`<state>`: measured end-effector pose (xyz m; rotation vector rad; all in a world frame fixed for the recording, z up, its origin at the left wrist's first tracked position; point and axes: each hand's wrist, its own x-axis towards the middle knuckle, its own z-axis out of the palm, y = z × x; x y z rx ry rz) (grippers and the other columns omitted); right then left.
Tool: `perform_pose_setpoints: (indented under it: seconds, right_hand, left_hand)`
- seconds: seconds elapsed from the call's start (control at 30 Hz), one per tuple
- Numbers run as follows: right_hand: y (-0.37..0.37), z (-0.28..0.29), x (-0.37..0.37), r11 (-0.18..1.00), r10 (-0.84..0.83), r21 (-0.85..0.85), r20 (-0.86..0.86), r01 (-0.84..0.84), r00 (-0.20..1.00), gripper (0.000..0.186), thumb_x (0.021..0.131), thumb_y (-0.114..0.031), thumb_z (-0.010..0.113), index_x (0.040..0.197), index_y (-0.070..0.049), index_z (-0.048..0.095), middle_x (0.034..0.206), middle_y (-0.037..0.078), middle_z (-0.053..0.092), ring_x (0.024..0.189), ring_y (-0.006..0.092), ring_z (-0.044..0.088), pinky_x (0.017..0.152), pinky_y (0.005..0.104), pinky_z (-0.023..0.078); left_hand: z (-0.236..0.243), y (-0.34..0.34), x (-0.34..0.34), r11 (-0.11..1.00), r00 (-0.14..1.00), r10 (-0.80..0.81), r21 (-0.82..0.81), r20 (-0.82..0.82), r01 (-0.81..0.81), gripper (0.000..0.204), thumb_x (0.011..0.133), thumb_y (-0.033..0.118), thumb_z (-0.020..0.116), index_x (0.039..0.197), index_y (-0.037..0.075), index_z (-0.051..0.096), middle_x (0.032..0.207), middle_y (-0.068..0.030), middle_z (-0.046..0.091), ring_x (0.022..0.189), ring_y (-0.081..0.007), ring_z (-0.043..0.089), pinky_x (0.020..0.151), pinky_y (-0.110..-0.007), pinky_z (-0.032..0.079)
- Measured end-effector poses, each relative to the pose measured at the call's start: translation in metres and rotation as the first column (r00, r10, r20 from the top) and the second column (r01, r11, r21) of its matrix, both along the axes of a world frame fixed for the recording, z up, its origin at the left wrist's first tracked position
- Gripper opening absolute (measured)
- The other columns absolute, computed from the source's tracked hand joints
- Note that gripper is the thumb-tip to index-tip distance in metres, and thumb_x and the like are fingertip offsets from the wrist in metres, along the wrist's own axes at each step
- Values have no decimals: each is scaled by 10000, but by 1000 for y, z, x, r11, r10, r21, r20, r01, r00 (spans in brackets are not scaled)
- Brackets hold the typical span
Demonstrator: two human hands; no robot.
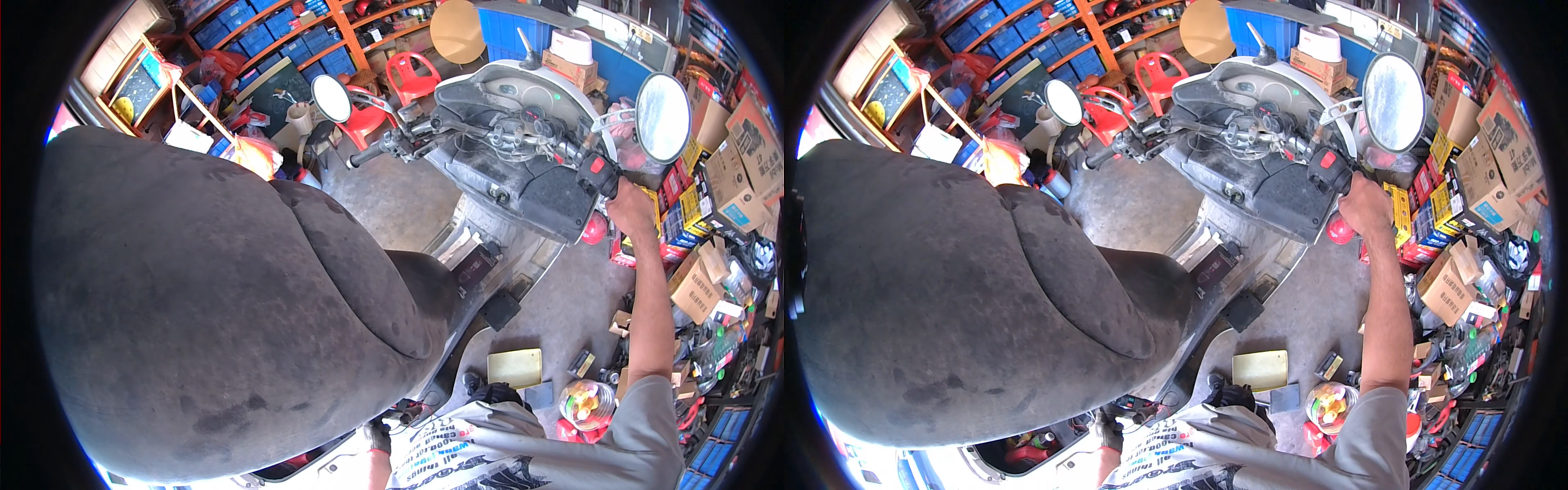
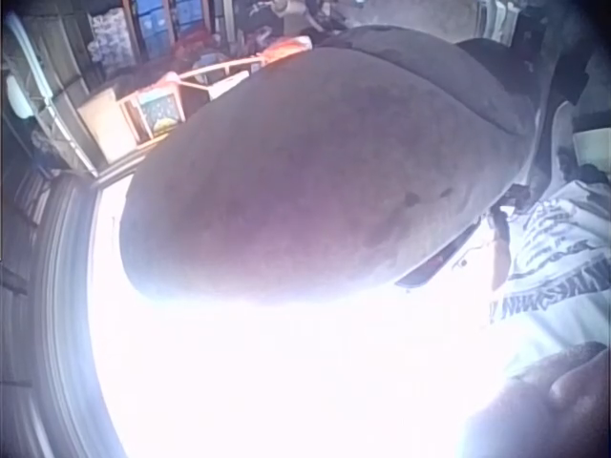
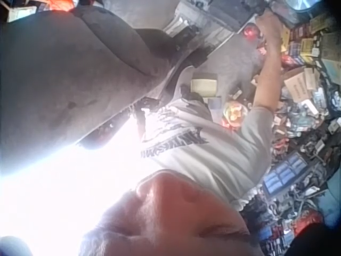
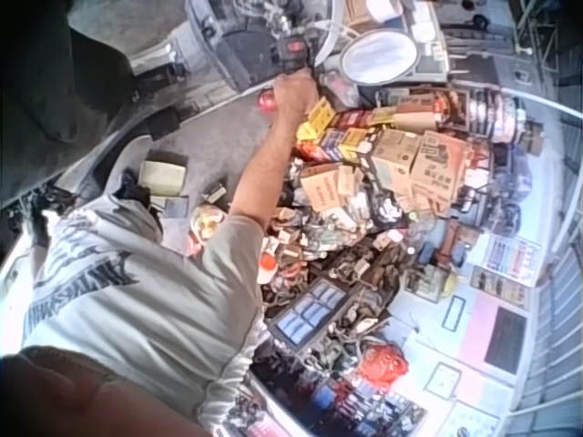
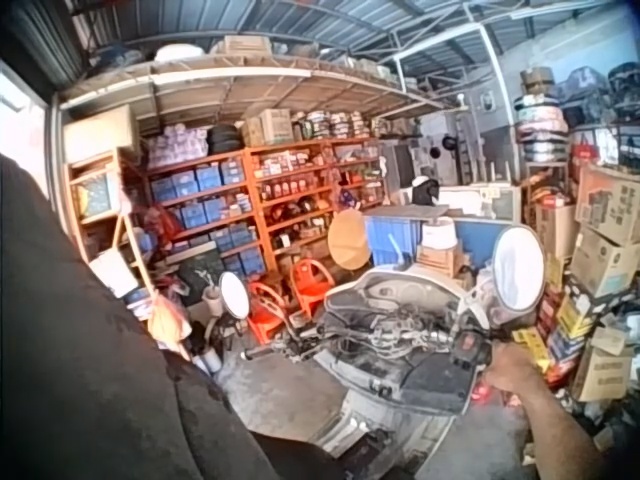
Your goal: The person is repairing a scooter, working on the wiring and mechanical parts.
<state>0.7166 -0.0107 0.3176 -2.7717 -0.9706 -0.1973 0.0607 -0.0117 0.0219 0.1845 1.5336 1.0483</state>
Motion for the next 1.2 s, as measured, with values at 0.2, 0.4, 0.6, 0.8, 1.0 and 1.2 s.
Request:
perform_pose_setpoints:
  seconds: [0.2, 0.4, 0.6, 0.8, 1.0, 1.2]
  right_hand:
    - [0, -2, 1, 1000, 7, 16, 8, -7, 1000, 280, 765, -137, 610, 996, 19, 598, 933, 254, 671, 922, 403, 655, 827, 493, 507]
    - [0, -2, 0, 1000, 14, 7, 16, -14, 1000, 274, 774, -138, 606, 998, 19, 606, 946, 246, 676, 929, 391, 660, 834, 492, 506]
    - [-4, -7, 10, 1000, 14, 9, 14, -14, 1000, 284, 774, -144, 613, 1005, 21, 598, 950, 243, 677, 941, 398, 656, 845, 494, 501]
    - [-11, -11, 12, 981, 80, 180, 1, -79, 997, 358, 782, -135, 668, 1085, 12, 548, 1051, 224, 636, 1018, 385, 620, 879, 468, 486]
    - [-19, -43, -51, 491, 216, 823, 202, -285, 955, 230, 824, 82, 553, 1037, -1, 568, 990, 106, 582, 905, 220, 602, 802, 332, 482]
    - [-28, -226, -185, 859, 503, 493, -764, -137, 405, 150, 836, -21, 574, 979, -54, 602, 844, 16, 602, 773, 119, 579, 669, 286, 492]
  left_hand:
    - [-2, 0, -1, 1000, 1000, -19, 24, -2, 20, 319, 990, 342, 513, 787, 116, 608, 625, -14, 587, 403, -113, 408, 364, -251, 342]
    - [5, 1, 2, 999, 999, 18, 27, 34, -19, 262, 993, 290, 513, 844, 102, 618, 644, -30, 606, 415, -112, 435, 352, -252, 344]
    - [36, 3, 24, 993, 999, -45, 108, -29, 47, 85, 926, 151, 528, 851, 138, 566, 630, -1, 553, 458, -88, 411, 409, -242, 334]
    - [10, 13, 2, 993, 998, -24, 116, 50, 18, 236, 997, 248, 499, 850, 85, 586, 630, -32, 567, 408, -128, 410, 368, -265, 337]
    - [-1, 20, -9, 992, 995, 8, 128, 102, -21, 265, 1000, 301, 498, 820, 121, 575, 618, -9, 536, 416, -114, 399, 376, -258, 320]
    - [31, 17, 1, 990, 985, -5, 137, 174, -20, 238, 1011, 296, 479, 851, 151, 578, 660, 16, 569, 448, -96, 415, 409, -245, 317]
